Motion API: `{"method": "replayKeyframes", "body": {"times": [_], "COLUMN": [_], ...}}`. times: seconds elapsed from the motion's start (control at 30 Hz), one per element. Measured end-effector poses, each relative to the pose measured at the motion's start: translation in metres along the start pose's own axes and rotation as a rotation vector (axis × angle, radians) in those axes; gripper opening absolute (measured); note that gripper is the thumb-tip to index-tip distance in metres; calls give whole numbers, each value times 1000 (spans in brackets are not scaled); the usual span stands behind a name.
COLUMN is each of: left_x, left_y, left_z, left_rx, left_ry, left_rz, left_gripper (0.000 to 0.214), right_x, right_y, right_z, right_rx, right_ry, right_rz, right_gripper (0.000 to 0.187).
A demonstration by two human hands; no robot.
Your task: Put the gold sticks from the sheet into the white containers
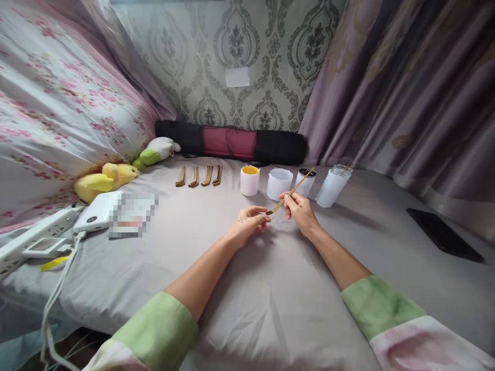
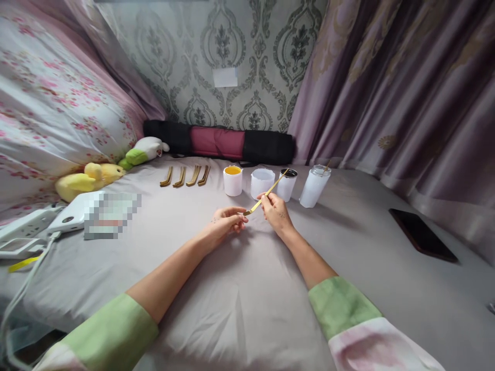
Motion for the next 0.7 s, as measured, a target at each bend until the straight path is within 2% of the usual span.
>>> {"method": "replayKeyframes", "body": {"times": [0.27,0.7], "left_x": [-10,-18], "left_y": [-11,-21], "left_z": [6,13], "left_rx": [-57,-73], "left_ry": [127,239], "left_rz": [265,339], "left_gripper": [31,23], "right_x": [-3,-1], "right_y": [-2,-9], "right_z": [1,3], "right_rx": [-49,-162], "right_ry": [5,-15], "right_rz": [42,140], "right_gripper": [28,27]}}
Point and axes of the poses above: each hand's wrist, its own z-axis away from the middle knuckle, its own y-axis out of the back of the hand, x = y × z, the point moved 10 cm from there along -z, towards the middle knuckle, and after that the axes turned 13 degrees about -y, right-handed, at the moved point
